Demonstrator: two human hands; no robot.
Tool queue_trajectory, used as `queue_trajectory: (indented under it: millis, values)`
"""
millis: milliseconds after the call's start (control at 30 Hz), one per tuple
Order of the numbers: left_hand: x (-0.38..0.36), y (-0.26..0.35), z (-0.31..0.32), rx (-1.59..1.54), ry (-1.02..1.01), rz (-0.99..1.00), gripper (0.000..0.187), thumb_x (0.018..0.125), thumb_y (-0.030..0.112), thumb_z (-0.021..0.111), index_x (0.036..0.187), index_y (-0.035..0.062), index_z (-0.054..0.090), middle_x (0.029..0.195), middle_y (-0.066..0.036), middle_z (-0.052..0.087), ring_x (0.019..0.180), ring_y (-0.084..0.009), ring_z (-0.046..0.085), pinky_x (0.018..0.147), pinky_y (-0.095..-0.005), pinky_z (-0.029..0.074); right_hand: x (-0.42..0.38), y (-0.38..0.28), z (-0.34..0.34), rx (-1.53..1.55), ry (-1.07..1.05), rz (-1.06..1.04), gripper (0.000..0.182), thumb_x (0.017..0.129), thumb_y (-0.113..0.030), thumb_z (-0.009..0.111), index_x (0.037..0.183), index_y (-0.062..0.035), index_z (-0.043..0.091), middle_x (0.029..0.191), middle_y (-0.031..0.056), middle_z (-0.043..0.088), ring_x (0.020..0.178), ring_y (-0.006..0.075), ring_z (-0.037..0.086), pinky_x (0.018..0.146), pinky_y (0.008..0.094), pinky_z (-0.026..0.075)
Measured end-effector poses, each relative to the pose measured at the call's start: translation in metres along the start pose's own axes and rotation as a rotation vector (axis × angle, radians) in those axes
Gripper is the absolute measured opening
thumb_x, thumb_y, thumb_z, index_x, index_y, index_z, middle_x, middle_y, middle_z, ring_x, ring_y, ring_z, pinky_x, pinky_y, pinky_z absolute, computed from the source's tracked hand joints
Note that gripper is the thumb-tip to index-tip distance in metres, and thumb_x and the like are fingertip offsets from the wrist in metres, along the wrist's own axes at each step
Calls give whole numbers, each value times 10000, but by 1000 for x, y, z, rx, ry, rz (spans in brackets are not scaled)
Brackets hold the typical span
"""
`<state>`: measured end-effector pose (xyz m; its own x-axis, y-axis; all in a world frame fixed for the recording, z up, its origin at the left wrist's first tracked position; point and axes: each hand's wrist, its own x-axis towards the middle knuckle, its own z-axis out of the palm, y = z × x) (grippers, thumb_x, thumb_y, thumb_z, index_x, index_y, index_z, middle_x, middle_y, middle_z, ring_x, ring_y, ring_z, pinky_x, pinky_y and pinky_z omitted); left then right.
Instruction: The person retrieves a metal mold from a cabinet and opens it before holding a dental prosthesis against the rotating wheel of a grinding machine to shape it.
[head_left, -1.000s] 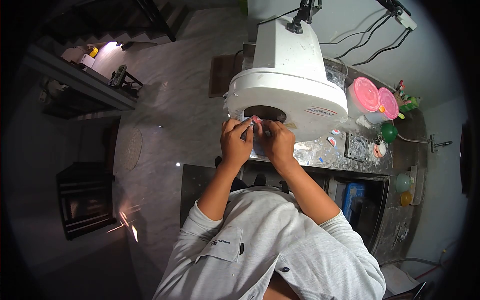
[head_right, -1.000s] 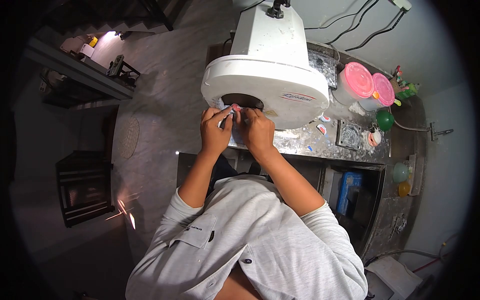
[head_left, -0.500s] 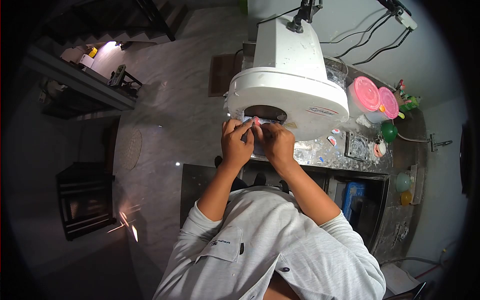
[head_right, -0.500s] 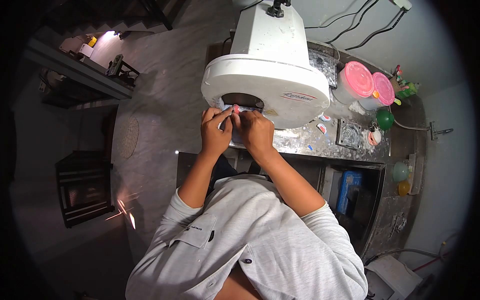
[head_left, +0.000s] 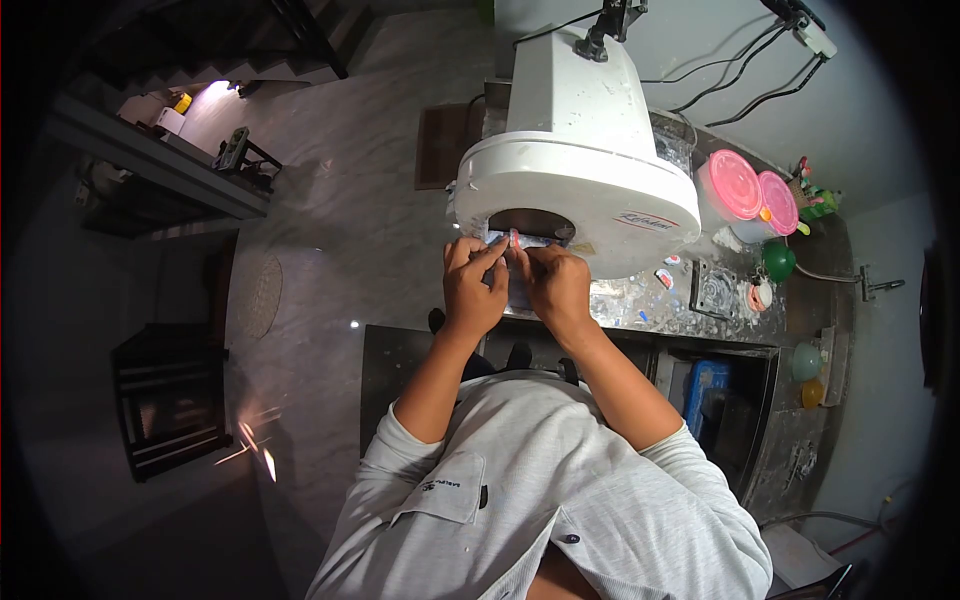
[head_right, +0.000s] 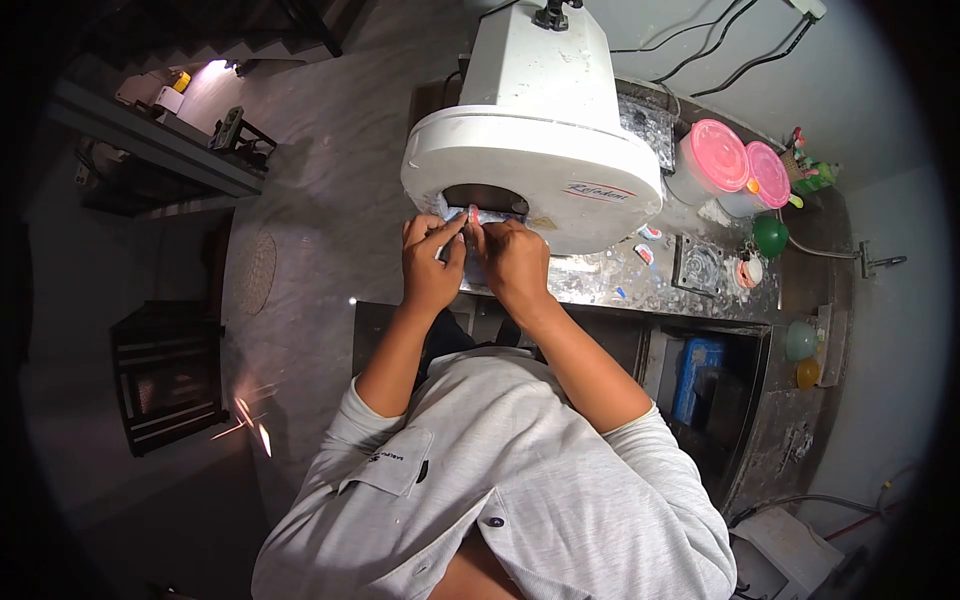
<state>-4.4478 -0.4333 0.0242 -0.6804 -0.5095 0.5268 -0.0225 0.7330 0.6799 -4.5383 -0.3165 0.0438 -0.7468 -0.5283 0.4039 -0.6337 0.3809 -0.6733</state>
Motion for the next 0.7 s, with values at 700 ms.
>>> queue_trajectory:
  millis: [700]
  values:
    - [0, -1, -1, -1, -6, 18, 394, 827, 0, 701, 1196, 111, 783, 910, -76, 591, 908, -271, 546, 848, -397, 458, -1, -4, -4, 34, -8, 30, 236, 902, -228, 776, 831, -3, 765, 745, 200, 688, 652, 390, 671, 593, 458, 528]
